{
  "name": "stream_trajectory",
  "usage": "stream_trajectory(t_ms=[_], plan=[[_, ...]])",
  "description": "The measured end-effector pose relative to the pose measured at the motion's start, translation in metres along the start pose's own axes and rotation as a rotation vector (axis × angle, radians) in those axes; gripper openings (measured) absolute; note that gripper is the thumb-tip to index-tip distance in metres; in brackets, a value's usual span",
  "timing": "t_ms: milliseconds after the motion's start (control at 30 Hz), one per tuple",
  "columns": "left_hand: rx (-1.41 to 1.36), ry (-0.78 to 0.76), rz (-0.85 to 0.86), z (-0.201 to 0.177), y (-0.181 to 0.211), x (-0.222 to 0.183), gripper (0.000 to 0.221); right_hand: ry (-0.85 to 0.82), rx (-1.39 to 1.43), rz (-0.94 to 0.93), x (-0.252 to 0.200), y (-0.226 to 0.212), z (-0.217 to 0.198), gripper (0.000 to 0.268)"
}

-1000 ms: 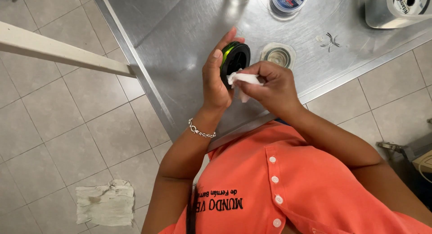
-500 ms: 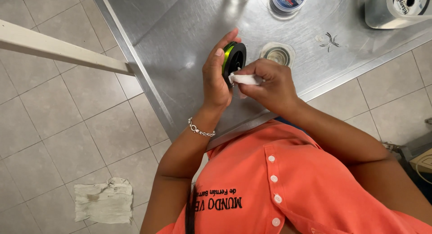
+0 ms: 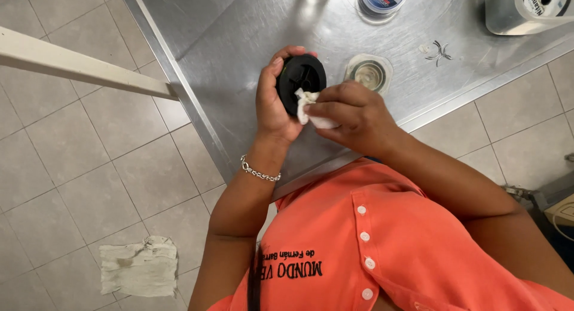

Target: Cleaning various spools and small parts using a spray bottle and a cloth on a metal workbench.

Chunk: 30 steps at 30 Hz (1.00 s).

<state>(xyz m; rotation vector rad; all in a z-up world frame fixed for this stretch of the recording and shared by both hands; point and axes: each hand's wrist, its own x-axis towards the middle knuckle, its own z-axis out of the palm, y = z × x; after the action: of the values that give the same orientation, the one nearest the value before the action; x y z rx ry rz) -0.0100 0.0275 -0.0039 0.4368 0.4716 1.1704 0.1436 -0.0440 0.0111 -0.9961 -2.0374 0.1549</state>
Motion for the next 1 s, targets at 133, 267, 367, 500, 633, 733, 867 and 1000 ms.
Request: stream_trajectory(t_ms=[133,267,367,500,633,733,867,1000], plan=[[-0.035,-0.093,-0.094,0.004,0.0,-0.004,0.031,0.006,-0.098,-0.008,-0.002,0.018,-0.018,0.017],[-0.071,-0.065,-0.321,0.004,-0.011,-0.002,0.05,0.111,-0.155,0.039,0.016,0.026,-0.017,0.029],[-0.055,-0.064,-0.385,-0.005,-0.019,-0.002,0.06,0.132,-0.09,0.003,0.028,0.01,-0.005,0.021],[-0.171,-0.148,-0.414,-0.005,-0.012,-0.004,0.056,0.059,0.043,0.017,0.03,-0.004,-0.014,0.025],[-0.039,-0.057,-0.314,0.004,-0.007,-0.003,0.054,0.097,0.079,0.112,0.022,-0.018,-0.032,0.027],[0.053,0.04,-0.129,0.011,-0.002,-0.003,0.047,0.132,0.099,0.347,0.014,-0.021,-0.031,0.026],[0.129,0.075,-0.081,0.004,-0.013,-0.005,0.051,0.033,0.064,0.396,0.002,-0.006,-0.018,0.056],[0.3,-0.03,-0.05,0.019,-0.005,-0.015,0.059,0.267,0.32,0.665,-0.013,0.017,-0.026,0.045]])
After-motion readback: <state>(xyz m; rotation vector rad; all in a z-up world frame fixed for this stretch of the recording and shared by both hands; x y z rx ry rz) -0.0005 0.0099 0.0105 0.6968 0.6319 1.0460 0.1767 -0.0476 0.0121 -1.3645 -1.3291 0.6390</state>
